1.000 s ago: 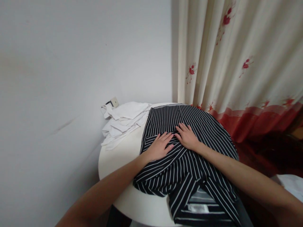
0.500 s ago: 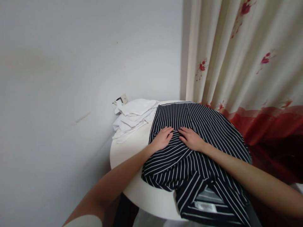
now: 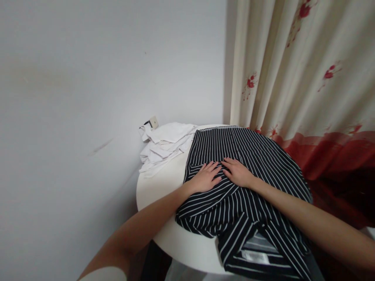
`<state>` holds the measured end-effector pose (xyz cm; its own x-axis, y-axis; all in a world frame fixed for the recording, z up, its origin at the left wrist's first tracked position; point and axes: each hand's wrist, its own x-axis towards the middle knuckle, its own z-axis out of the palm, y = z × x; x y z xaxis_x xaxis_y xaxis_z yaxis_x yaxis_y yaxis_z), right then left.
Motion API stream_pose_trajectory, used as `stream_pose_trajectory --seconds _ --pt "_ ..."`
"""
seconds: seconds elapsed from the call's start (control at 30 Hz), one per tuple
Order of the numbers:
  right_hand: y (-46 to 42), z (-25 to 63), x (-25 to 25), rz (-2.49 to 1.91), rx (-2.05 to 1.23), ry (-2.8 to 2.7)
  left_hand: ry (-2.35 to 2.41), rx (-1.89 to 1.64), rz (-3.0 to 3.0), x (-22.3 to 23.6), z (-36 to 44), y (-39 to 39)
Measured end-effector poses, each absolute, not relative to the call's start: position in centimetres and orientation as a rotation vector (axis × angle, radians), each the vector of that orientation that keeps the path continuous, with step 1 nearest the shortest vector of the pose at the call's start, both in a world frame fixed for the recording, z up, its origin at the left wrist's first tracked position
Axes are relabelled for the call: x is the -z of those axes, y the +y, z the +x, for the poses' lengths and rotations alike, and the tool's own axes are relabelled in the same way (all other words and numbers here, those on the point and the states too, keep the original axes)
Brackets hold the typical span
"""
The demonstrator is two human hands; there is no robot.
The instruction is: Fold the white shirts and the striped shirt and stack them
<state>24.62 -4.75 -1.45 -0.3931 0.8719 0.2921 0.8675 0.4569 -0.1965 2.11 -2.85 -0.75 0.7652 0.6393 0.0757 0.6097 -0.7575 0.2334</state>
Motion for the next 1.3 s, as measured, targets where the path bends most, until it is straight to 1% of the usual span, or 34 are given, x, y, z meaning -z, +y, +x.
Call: stream_pose_trajectory --seconds 0.2,0.6,0.8,0.9,1.0,1.13,1.2,1.3 --pt "-4.8 24.6 1.3 -1.478 -0.007 -2.366 0.999 -0.167 2.779 0.6 1.9 -2.9" --pt "-4.8 24.7 1.3 -1.457 -0.037 -2.343 0.997 -0.170 2.772 0.6 1.9 -2.8" --pt "-4.2 24.9 1.7 -1.395 -0.175 -2.264 1.013 -0.146 2.746 0.0 1.9 -3.1" --pt "-4.0 25.7 0.5 -1.337 -0.295 -2.117 1.018 -0.128 2.745 -0.4 2.0 -3.2" --pt "-4.6 28.2 -1.8 -1.329 -0.302 -1.966 1.021 -0.139 2.752 -0.4 1.9 -3.1" --pt "-6.2 34.8 -4.6 -1.465 -0.180 -1.758 1.012 -0.184 2.780 0.0 1.8 -2.8" --pt "-7.1 39.0 -4.8 -1.549 -0.128 -1.630 1.019 -0.205 2.798 0.2 1.8 -2.6" --pt "-8.2 45.2 -3.4 -1.688 -0.113 -1.488 1.036 -0.222 2.824 0.5 1.8 -2.4"
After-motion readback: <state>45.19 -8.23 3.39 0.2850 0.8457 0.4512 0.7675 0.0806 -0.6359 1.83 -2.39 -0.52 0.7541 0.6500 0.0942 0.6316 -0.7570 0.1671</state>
